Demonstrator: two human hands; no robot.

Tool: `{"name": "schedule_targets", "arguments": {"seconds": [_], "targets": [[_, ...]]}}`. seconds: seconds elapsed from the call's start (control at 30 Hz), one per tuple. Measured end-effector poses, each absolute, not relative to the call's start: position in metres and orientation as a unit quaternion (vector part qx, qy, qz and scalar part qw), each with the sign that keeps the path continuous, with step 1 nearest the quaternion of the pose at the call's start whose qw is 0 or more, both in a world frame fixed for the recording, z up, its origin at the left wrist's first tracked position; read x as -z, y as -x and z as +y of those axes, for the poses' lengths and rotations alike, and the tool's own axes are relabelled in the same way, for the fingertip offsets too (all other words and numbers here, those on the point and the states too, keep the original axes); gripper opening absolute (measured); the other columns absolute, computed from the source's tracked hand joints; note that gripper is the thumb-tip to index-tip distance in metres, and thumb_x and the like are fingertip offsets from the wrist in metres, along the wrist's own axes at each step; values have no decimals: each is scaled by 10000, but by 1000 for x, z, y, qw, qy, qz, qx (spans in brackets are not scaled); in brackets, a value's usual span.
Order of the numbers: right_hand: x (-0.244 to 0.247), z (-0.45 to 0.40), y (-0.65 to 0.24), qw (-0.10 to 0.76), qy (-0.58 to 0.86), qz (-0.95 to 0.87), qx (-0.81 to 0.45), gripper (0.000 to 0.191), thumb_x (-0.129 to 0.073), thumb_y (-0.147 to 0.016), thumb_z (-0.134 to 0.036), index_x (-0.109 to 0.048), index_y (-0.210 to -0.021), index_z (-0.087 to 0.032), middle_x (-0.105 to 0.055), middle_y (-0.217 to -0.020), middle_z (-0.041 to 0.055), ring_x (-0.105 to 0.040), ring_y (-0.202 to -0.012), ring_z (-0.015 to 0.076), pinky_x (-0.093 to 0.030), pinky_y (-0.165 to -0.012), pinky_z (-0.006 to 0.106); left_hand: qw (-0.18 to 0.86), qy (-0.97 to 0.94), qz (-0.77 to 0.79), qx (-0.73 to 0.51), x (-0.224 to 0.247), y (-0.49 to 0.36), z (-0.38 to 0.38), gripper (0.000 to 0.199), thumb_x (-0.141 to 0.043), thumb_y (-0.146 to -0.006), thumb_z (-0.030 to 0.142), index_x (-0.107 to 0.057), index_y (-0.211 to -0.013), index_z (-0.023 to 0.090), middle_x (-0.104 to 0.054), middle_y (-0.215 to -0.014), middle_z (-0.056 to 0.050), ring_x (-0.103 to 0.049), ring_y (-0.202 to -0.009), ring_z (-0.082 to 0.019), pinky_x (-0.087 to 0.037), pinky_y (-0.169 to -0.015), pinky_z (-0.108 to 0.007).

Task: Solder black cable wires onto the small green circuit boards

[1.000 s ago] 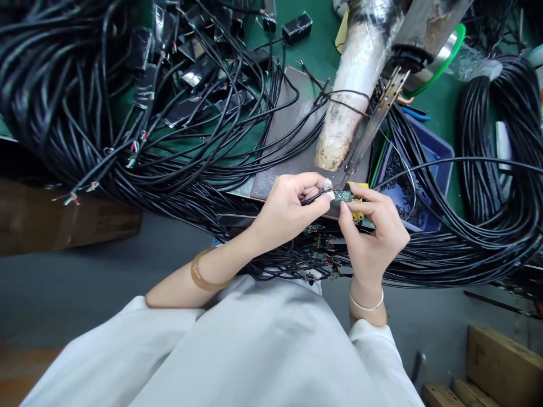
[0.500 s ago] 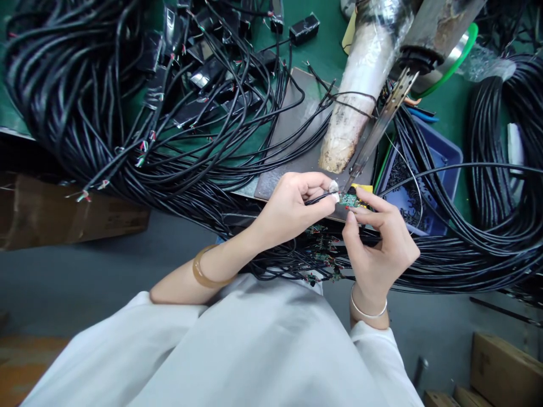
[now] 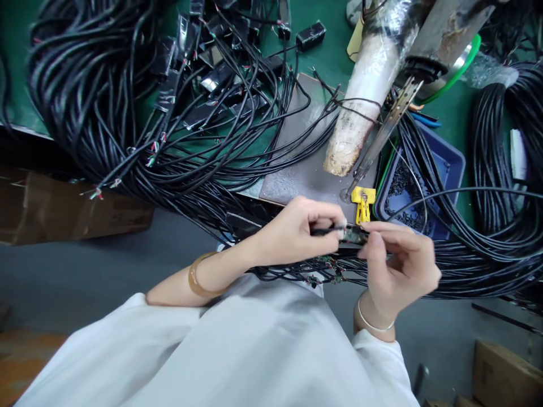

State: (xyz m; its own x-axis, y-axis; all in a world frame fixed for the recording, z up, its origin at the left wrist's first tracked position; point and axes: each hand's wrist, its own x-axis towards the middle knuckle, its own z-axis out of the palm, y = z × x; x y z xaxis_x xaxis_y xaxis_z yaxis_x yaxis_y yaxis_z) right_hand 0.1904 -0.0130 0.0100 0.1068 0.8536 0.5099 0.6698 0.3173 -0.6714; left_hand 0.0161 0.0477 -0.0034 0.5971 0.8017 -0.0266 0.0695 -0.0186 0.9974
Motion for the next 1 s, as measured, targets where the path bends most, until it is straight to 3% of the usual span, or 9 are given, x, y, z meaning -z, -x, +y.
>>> {"name": "schedule_targets", "arguments": {"seconds": [0.13,0.3,0.37,0.43,0.53,0.63,0.83,0.93,1.0], "targets": [[-19,-22,-200,461,590,-647,-143,141,-677,-850,-92,-596,-858,-207,-706,-773,-19,-692,-706,121,-451,-501,218,628,-747,163,-148,13,-4,30,107,-640,-784,125,-684,-698,172,-481,-553,62,-387,-517,-75,-311,-532,-234],[-1,-19,-213,252,591,-738,-206,52,-640,-926,-214,-608,-886,-212,-598,-692,-59,-515,-552,56,-425,-570,215,539,-797,208,-175,13,18,26,113,-687,-882,256,-751,-847,170,-741,-804,-50,-652,-730,-156,-481,-685,-267],[13,-16,-216,207,590,-746,-229,87,-610,-953,-253,-590,-881,-208,-531,-639,-75,-476,-527,51,-402,-569,209,441,-772,325,-321,5,32,37,108,-668,-903,246,-734,-878,164,-749,-834,-53,-663,-761,-161,-509,-734,-288],[24,-13,-219,190,601,-740,-235,121,-587,-969,-276,-574,-871,-206,-515,-631,-77,-468,-526,53,-392,-575,208,226,-724,477,-444,-1,48,52,72,-683,-884,231,-712,-850,174,-743,-873,-59,-656,-816,-188,-506,-804,-341],[30,-13,-221,190,612,-734,-224,135,-583,-971,-297,-570,-870,-209,-523,-645,-73,-474,-537,55,-390,-587,205,46,-682,609,-403,6,67,77,94,-715,-839,232,-711,-910,171,-712,-863,-54,-623,-814,-203,-471,-825,-379],[28,-15,-222,194,617,-734,-207,132,-588,-967,-306,-575,-877,-211,-537,-661,-69,-489,-548,57,-396,-597,200,100,-667,615,-409,22,79,96,52,-679,-850,206,-708,-810,189,-656,-684,-1,-574,-667,-145,-447,-662,-324],[24,-16,-223,203,621,-734,-183,148,-595,-958,-320,-576,-861,-209,-545,-648,-61,-485,-527,68,-400,-563,202,275,-458,497,-684,15,96,115,95,-620,-883,113,-689,-867,176,-697,-658,94,-525,-429,-30,-385,-368,-227],[23,-15,-221,205,618,-737,-181,151,-596,-955,-324,-581,-859,-208,-536,-639,-60,-481,-524,71,-406,-561,206,383,-533,447,-608,3,87,111,110,-612,-847,95,-691,-830,170,-688,-642,64,-487,-381,-45,-317,-329,-241],[22,-15,-219,206,614,-739,-185,139,-597,-955,-315,-584,-867,-208,-530,-639,-62,-483,-532,70,-408,-562,203,372,-648,467,-473,2,73,105,74,-639,-834,130,-701,-808,161,-700,-685,13,-550,-493,-84,-406,-445,-258]]}}
